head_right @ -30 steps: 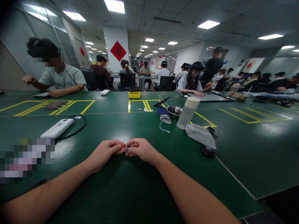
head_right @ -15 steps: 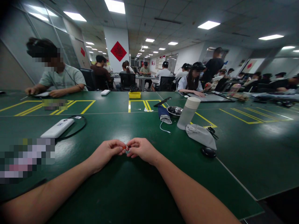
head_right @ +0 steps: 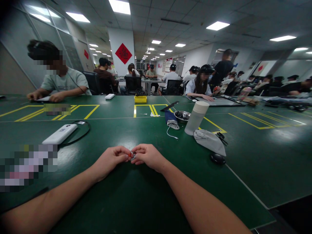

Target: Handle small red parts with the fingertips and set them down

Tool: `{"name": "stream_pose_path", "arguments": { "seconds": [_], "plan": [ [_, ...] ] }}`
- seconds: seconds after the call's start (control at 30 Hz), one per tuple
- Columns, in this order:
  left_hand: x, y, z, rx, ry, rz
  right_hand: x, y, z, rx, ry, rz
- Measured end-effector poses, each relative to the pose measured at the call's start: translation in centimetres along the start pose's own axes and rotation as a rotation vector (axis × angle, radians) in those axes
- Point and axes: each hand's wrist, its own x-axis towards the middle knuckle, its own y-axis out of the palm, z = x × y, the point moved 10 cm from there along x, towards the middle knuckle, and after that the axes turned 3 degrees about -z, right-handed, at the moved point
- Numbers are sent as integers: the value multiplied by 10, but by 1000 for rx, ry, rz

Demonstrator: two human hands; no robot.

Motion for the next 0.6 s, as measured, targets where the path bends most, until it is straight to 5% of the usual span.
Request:
{"name": "stream_pose_path", "arguments": {
  "seconds": [0.6],
  "plan": [
    [0,1,4,-82,-25,12,0,-4,2,50,3,-47]
  ]
}}
